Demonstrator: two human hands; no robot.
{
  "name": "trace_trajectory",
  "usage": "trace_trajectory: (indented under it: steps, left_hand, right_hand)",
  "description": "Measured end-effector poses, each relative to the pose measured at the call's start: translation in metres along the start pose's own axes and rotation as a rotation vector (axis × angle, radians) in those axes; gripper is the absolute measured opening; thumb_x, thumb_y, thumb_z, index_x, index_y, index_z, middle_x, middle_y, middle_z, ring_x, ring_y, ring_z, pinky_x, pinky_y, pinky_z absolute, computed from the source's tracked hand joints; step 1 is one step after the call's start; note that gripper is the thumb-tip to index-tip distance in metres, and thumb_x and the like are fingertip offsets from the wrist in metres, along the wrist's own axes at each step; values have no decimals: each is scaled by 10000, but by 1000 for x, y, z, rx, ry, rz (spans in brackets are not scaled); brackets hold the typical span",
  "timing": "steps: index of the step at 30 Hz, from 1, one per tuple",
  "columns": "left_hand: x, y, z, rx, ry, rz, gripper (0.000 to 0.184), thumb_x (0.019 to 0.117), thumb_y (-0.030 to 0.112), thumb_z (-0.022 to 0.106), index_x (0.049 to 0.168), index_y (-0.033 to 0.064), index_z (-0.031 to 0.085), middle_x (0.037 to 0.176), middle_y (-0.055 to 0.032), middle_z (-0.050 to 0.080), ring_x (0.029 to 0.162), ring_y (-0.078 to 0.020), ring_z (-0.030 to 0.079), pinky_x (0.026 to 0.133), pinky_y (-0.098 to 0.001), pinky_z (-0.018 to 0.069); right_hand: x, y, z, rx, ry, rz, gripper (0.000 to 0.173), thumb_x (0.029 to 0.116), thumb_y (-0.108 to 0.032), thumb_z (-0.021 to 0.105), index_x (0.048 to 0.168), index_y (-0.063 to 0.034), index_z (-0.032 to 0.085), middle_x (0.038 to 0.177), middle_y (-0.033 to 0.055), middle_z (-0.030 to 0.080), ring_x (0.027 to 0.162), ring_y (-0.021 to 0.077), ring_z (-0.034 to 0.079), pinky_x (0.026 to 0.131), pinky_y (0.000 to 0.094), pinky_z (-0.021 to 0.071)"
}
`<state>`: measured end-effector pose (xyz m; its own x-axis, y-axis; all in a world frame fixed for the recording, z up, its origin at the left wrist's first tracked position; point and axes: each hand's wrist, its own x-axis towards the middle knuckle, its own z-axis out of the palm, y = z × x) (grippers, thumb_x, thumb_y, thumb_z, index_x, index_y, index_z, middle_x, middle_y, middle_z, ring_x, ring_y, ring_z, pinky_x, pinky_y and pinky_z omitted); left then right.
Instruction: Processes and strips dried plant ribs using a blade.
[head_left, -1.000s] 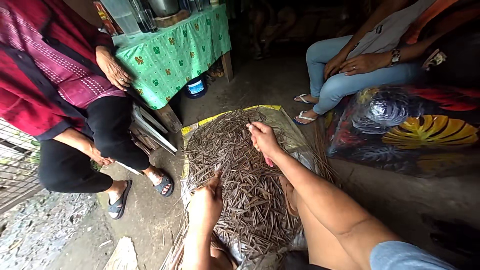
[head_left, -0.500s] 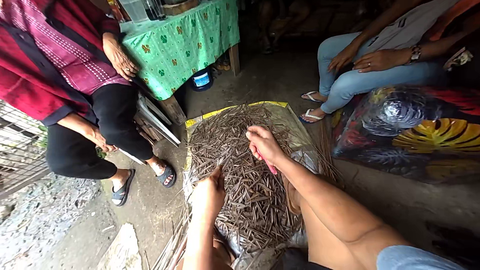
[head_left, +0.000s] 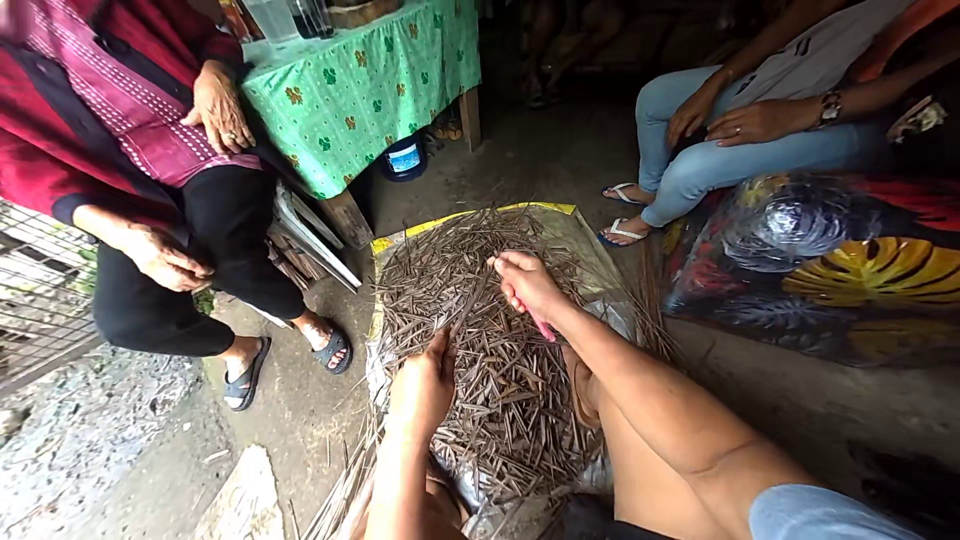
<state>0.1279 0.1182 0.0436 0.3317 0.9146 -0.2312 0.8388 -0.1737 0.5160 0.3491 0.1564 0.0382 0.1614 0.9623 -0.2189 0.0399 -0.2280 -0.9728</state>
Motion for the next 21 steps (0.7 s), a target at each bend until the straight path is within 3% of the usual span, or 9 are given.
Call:
trace_trajectory:
  steps: [2, 4, 7, 11, 14, 16, 18, 20, 21]
  left_hand:
    - [-1, 0, 0, 0, -25, -15, 439, 1115, 298, 410, 1513, 144, 512, 1020, -200, 725, 952, -392, 701, 879, -604, 524]
    - [0, -2, 0, -32, -34, -20, 422, 1119, 295, 396, 1475, 124, 541, 1027, -204, 716, 958, -390, 696, 879, -611, 517]
    - [2, -3, -2, -64, -34, -33, 403, 1122, 302, 381, 1409, 107, 585, 999, -190, 705, 932, -371, 685, 862, -598, 517]
    - [0, 6, -5, -3, -41, -73, 394, 1124, 291, 373, 1385, 107, 603, 1048, -201, 716, 998, -396, 693, 890, -619, 513]
    - [-3, 7, -5, 19, -28, -62, 371, 1119, 278, 386, 1345, 102, 621, 1015, -201, 714, 970, -395, 697, 865, -613, 522]
    - [-6, 2, -5, 17, -20, -53, 365, 1119, 272, 393, 1329, 90, 630, 998, -198, 712, 954, -386, 696, 861, -605, 521]
    - [-7, -1, -7, 18, -20, -74, 368, 1116, 259, 393, 1348, 88, 621, 1008, -205, 711, 967, -392, 693, 869, -606, 518]
    - [-6, 1, -8, 40, -13, -112, 380, 1117, 261, 387, 1381, 103, 609, 1027, -210, 715, 989, -397, 696, 881, -610, 517]
    - [-5, 3, -7, 57, -3, -123, 386, 1116, 257, 388, 1402, 110, 601, 1037, -213, 719, 999, -402, 698, 886, -611, 519]
  right_hand:
    - [2, 1, -8, -135, 52, -54, 335, 1122, -309, 421, 1264, -66, 602, 592, 6, 389, 423, 81, 357, 416, 228, 346]
    - [-1, 2, -5, -271, -35, -123, 329, 1113, -251, 436, 1173, 5, 634, 646, 54, 473, 499, 126, 440, 498, 292, 423]
    - [-18, 6, 16, -558, -330, -292, 308, 1082, -209, 485, 1065, 39, 665, 873, 147, 640, 796, 228, 613, 788, 438, 515]
    - [-20, 8, 24, -772, -332, -386, 329, 1089, -240, 475, 1070, 22, 674, 848, 169, 666, 820, 301, 662, 795, 502, 518]
    - [6, 6, 0, -761, -96, -306, 324, 1096, -237, 481, 1055, 26, 667, 859, 206, 664, 831, 353, 677, 788, 551, 533]
    - [21, -2, -23, -718, 73, -195, 363, 1106, -250, 449, 1124, 39, 668, 957, 247, 677, 934, 395, 677, 859, 595, 517]
    - [24, -7, -33, -650, 176, -178, 370, 1106, -253, 443, 1102, 42, 666, 944, 236, 663, 918, 378, 660, 839, 583, 501]
    - [11, -4, -21, -582, 107, -233, 353, 1104, -251, 453, 1047, 29, 660, 848, 190, 626, 764, 320, 626, 709, 532, 515]
    - [1, -3, -9, -558, 5, -238, 337, 1101, -230, 462, 1049, 35, 664, 853, 185, 636, 765, 305, 629, 726, 520, 526]
